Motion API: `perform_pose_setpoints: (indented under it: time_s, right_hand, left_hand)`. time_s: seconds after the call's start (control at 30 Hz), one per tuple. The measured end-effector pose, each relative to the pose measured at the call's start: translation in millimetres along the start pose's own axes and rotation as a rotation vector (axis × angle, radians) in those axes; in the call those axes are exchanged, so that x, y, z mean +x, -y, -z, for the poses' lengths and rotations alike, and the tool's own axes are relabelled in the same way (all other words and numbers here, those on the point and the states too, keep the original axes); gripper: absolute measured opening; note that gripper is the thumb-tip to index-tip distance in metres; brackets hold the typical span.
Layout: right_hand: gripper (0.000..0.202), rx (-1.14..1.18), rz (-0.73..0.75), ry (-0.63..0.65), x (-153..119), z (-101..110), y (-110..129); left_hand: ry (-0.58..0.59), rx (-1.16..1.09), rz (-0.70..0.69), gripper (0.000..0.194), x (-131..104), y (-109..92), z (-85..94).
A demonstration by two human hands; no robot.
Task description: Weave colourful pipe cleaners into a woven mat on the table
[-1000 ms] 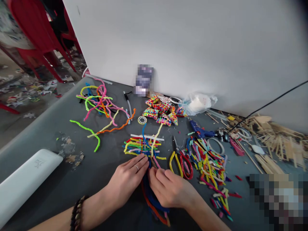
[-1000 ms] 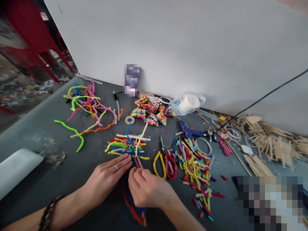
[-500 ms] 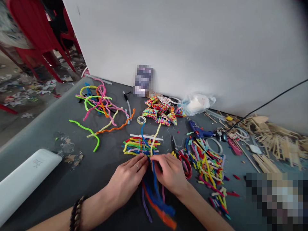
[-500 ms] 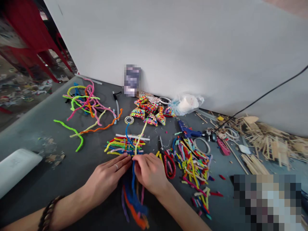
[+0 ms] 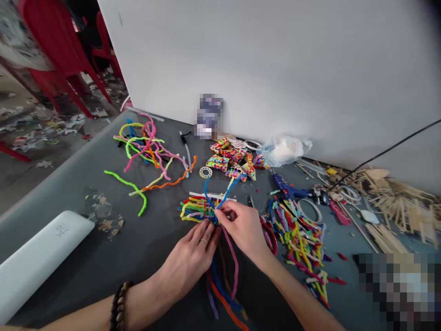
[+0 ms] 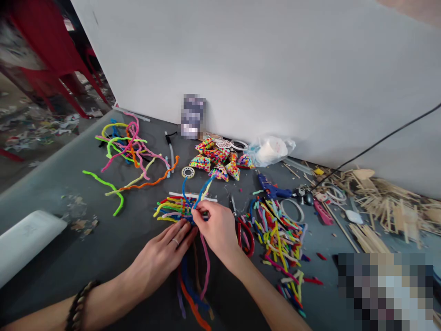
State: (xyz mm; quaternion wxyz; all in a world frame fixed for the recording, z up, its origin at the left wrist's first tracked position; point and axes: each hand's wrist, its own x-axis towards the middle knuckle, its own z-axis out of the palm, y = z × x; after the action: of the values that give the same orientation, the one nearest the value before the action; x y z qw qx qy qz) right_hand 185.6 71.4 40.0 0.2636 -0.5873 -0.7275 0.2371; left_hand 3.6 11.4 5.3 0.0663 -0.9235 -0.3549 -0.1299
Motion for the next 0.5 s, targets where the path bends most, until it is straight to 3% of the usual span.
perform_pose_setpoints:
  time_s: [0.2, 0.27, 0.4, 0.5]
  right_hand:
    - [0.010, -0.145, 0.064, -0.027, 10.8, -7.6, -8.4]
    - [0.006, -0.150, 0.073, -0.026, 6.3, -5.6, -9.4]
    - [0.022, -0.164, 0.081, -0.022, -9.6, 2.0, -8.1]
    - [0.013, -0.145, 0.066, -0.035, -15.3, 3.2, -7.4]
  left_hand:
    - [0.019, -0.001, 0.013, 0.047, 1.4, 2.3, 3.9]
    - [0.012, -0.009, 0.014, 0.047, 1.7, 3.1, 4.9]
    - [-0.004, -0.025, 0.011, 0.048, 1.6, 3.4, 5.1]
    - [-0.009, -0.025, 0.012, 0.048, 0.8, 2.9, 4.4]
